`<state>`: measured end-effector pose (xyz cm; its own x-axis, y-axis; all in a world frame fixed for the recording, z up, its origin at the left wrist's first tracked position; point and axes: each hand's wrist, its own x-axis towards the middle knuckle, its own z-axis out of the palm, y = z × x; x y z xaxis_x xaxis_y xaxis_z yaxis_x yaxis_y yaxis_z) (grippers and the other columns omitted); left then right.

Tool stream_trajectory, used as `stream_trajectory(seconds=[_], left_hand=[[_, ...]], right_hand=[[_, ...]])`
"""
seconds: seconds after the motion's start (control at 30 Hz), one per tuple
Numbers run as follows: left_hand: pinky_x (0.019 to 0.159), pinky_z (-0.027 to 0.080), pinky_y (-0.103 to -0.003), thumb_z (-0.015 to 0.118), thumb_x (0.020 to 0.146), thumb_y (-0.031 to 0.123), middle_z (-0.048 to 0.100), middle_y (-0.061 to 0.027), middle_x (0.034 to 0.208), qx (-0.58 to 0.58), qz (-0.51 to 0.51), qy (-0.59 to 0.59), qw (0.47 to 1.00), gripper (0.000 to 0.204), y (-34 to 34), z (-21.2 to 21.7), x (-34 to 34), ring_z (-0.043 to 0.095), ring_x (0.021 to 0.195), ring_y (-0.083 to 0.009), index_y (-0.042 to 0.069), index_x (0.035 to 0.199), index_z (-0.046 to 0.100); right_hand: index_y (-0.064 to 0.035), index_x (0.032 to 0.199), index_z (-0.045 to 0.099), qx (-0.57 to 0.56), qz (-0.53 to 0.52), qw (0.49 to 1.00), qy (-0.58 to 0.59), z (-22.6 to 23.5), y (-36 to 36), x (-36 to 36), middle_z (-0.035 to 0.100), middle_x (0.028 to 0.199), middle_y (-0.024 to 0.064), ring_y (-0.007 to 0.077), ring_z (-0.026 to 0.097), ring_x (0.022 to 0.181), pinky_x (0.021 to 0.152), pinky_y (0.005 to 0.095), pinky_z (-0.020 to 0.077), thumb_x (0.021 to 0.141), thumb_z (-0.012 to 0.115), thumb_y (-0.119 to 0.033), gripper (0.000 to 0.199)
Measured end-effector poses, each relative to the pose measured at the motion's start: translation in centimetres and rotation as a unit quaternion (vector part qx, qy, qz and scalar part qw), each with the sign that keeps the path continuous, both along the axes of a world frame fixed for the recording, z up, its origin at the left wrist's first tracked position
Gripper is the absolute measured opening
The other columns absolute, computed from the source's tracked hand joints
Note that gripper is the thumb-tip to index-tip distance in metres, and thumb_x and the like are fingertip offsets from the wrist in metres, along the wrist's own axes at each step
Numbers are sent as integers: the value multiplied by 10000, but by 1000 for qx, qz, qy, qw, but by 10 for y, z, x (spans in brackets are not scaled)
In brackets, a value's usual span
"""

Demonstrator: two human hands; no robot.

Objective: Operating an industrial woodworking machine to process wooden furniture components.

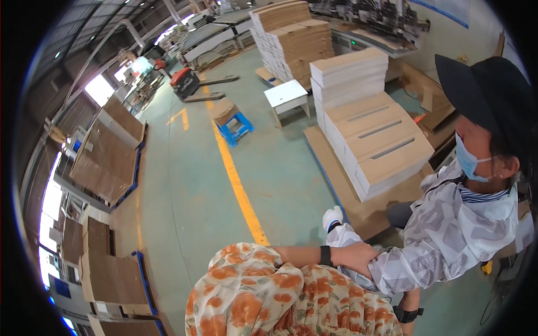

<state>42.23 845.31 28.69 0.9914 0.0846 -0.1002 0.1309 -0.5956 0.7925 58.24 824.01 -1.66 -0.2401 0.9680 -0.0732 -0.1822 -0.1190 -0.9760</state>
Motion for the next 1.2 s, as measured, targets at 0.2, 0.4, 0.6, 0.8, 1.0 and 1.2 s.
stream_trajectory(seconds=[0.2,0.4,0.6,0.8,1.0,1.2], left_hand=[[671,487,-439,735,630,454,634,-204,789,22,149,-49,987,575,-27,-3,-78,610,772,-392,26,993,613],[910,410,-412,732,725,261,568,-153,1141,176,492,-205,828,499,-128,2,-187,521,1082,-323,25,1127,555],[789,469,-389,712,772,199,622,-157,975,121,617,-111,770,345,-228,-26,-214,602,909,-317,20,1041,591],[748,458,-423,636,771,155,600,-165,901,238,561,-216,763,305,-128,-80,-180,575,882,-333,-3,1028,587],[921,395,-441,734,736,289,513,-292,1118,486,639,52,593,561,31,17,-258,476,1058,-431,-12,1158,518],[1042,274,-510,737,708,399,362,-353,1313,569,677,107,455,848,56,58,-393,327,1244,-484,1,1356,361]], right_hand=[[-70,1214,466,189,66,969,-146,15,57,7,582,1079,131,330,524,1005,876,457,424,925,434,-277,357],[-67,1280,445,335,99,906,-239,178,121,-121,583,1155,144,343,521,1083,919,463,411,923,438,-265,408],[-62,1365,371,199,362,756,-507,286,136,-225,601,1099,233,378,593,991,889,452,450,887,478,-270,532],[-56,1355,364,286,204,913,-209,308,81,-142,611,1135,181,285,630,947,824,373,490,876,550,-240,546],[-52,1269,494,13,42,994,-95,254,87,-32,638,1113,61,131,608,931,811,281,497,931,545,-195,370],[-81,931,596,-208,-103,964,-128,123,-56,88,599,780,1,95,535,666,602,253,453,939,475,-393,335]])
